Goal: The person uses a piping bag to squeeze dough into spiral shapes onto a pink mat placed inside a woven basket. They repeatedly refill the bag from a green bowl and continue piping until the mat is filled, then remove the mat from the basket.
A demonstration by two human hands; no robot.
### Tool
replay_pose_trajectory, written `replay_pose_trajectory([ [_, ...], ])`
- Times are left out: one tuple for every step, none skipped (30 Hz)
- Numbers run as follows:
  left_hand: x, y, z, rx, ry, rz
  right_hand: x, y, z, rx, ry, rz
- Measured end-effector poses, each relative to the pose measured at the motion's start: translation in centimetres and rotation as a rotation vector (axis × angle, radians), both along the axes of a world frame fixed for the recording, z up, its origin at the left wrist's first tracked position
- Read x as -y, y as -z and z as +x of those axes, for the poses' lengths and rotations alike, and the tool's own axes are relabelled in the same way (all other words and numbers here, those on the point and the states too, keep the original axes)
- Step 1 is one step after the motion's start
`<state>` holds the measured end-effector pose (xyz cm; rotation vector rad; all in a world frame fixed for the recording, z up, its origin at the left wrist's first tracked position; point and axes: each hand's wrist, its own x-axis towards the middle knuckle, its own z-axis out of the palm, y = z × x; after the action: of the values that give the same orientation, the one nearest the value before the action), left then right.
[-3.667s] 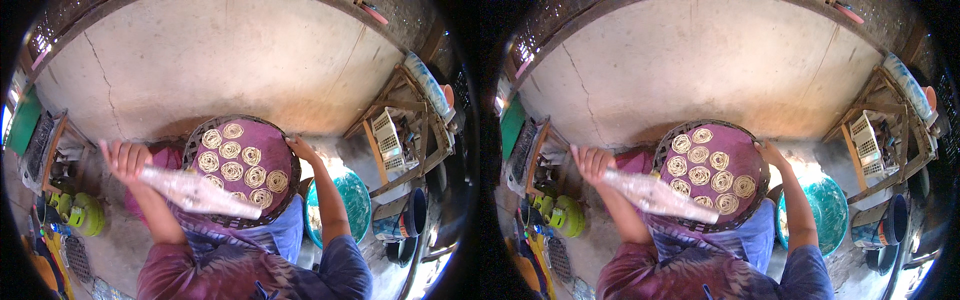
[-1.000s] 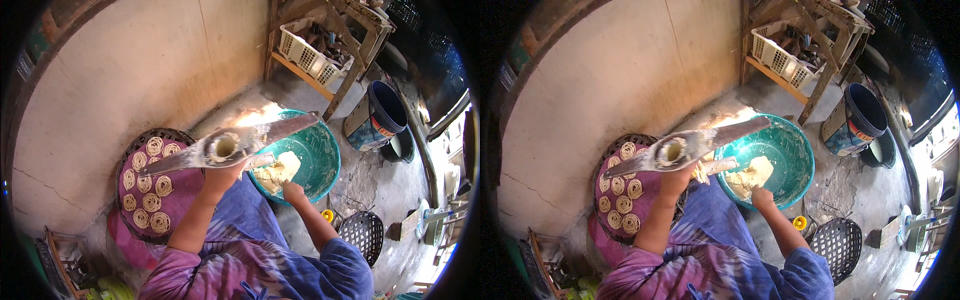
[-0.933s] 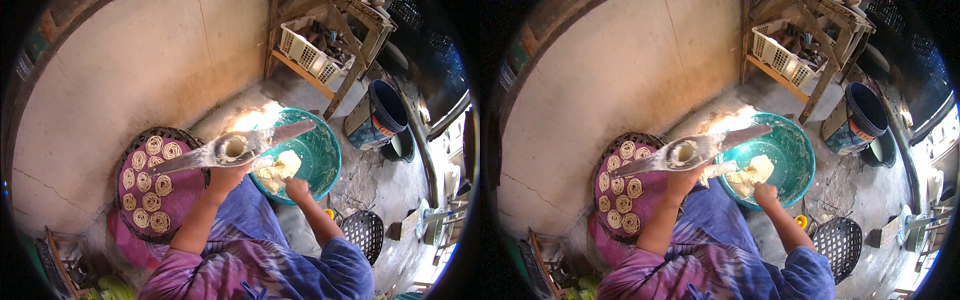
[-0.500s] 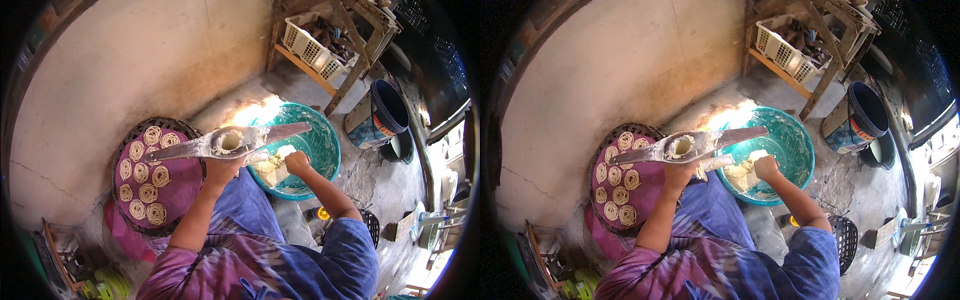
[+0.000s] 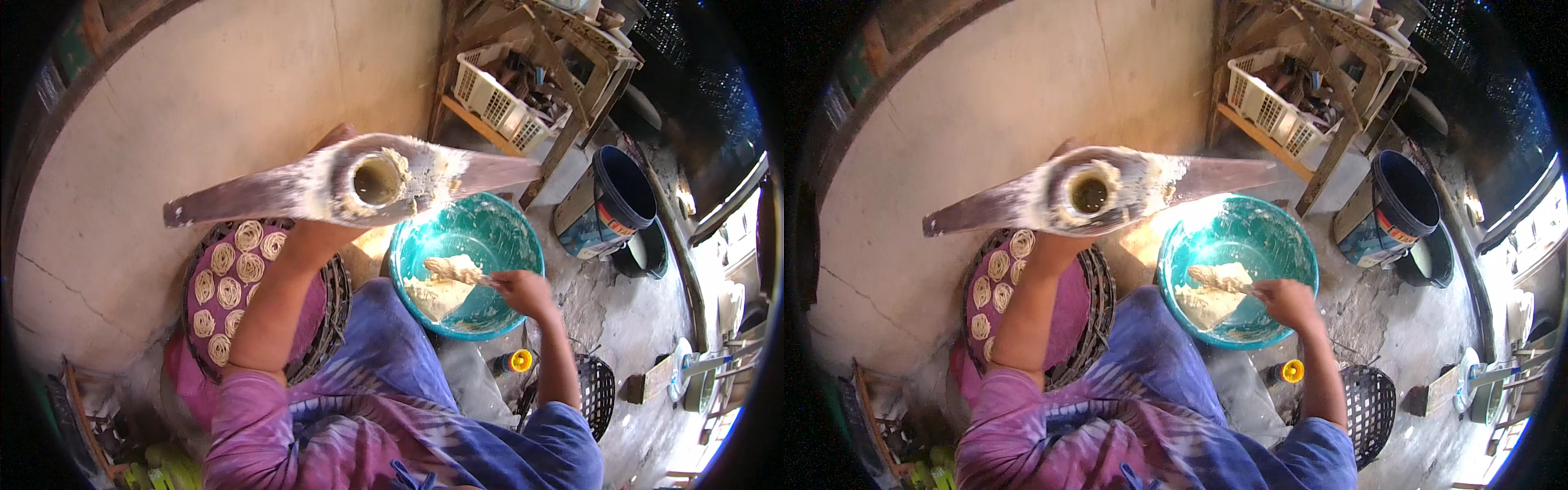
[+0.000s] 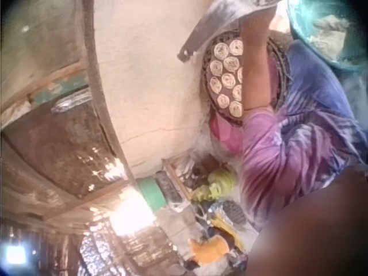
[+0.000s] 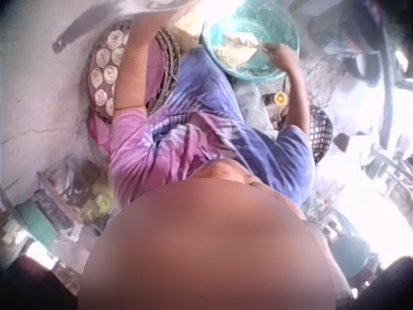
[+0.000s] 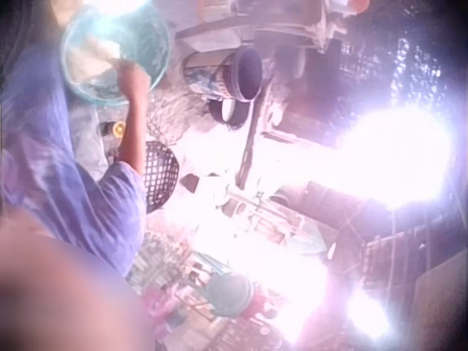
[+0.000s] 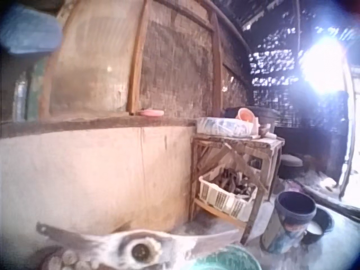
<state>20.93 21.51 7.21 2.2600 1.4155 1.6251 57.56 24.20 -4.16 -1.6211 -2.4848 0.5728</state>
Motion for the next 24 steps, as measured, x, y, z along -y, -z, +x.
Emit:
replay_pose_trajectory([
  [-1.1,-0.2,-0.4,-0.054,0.002,0.005,0.2,-3.8,1.0,0.027,0.019,-0.013],
  [-1.9,-0.3,-0.8,-0.18,-0.057,0.038,0.5,-7.4,1.8,-0.032,-0.021,0.023],
  [-2.3,-0.2,-1.2,-0.348,-0.13,0.155,0.8,-10.8,2.3,-0.07,-0.04,0.037],
  [-2.7,-0.1,-1.4,-0.596,-0.245,0.354,1.0,-13.7,2.4,-0.173,-0.111,0.093],
  [-2.6,0.3,-1.3,-0.584,-0.243,0.376,1.1,-16.0,2.2,-0.205,-0.117,0.115],
  [-2.6,0.4,-1.0,-0.533,-0.237,0.399,1.2,-18.0,1.8,-0.2,-0.075,0.125],
  [-2.3,0.5,-0.7,-0.517,-0.209,0.191,1.2,-19.5,1.3,-0.224,-0.081,0.126],
  [-2.0,0.4,-0.2,-0.499,-0.163,0.043,1.0,-20.3,0.3,-0.206,-0.192,0.281],
  [-1.9,0.2,0.5,-0.472,-0.14,0.064,0.9,-20.9,-0.7,-0.149,-0.249,0.416],
  [-2.0,-0.1,1.2,-0.443,-0.118,0.082,0.8,-21.0,-1.9,-0.085,-0.304,0.557],
  [-2.0,-0.2,2.0,-0.415,-0.098,0.091,1.0,-20.9,-3.0,0.039,-0.334,0.575],
  [-2.0,-0.4,2.6,-0.41,-0.099,0.107,1.1,-20.2,-4.6,0.162,-0.349,0.679],
  [-2.0,-0.4,3.2,-0.408,-0.104,0.115,1.2,-19.3,-6.5,0.236,-0.405,0.841],
  [-2.1,-0.4,3.5,-0.414,-0.115,0.12,1.4,-18.5,-8.0,0.29,-0.472,1.045],
  [-2.1,-0.2,3.6,-0.409,-0.156,0.101,2.0,-17.8,-9.0,0.315,-0.474,1.048],
  [-2.2,0.0,3.3,-0.413,-0.179,0.15,2.7,-17.3,-9.6,0.319,-0.493,1.126],
  [-2.2,0.2,2.8,-0.422,-0.198,0.202,2.9,-17.0,-10.2,0.28,-0.504,1.217],
  [-2.2,0.4,2.0,-0.449,-0.232,0.264,3.4,-17.0,-10.1,0.293,-0.501,1.179],
  [-2.3,0.5,1.2,-0.416,-0.232,0.205,4.0,-17.2,-9.6,0.343,-0.49,1.153],
  [-2.5,0.5,0.3,-0.393,-0.255,0.187,4.3,-17.6,-9.1,0.446,-0.479,1.05],
  [-2.6,0.5,-0.7,-0.387,-0.281,0.186,4.7,-18.4,-7.9,0.423,-0.434,1.119],
  [-2.8,0.4,-1.5,-0.381,-0.3,0.177,4.9,-19.1,-7.0,0.363,-0.393,1.108],
  [-2.5,0.5,-2.0,-0.476,-0.4,0.25,4.8,-20.0,-6.1,0.305,-0.349,1.097],
  [-2.5,0.6,-2.2,-0.5,-0.393,0.187,4.8,-20.7,-5.7,0.248,-0.292,1.077],
])
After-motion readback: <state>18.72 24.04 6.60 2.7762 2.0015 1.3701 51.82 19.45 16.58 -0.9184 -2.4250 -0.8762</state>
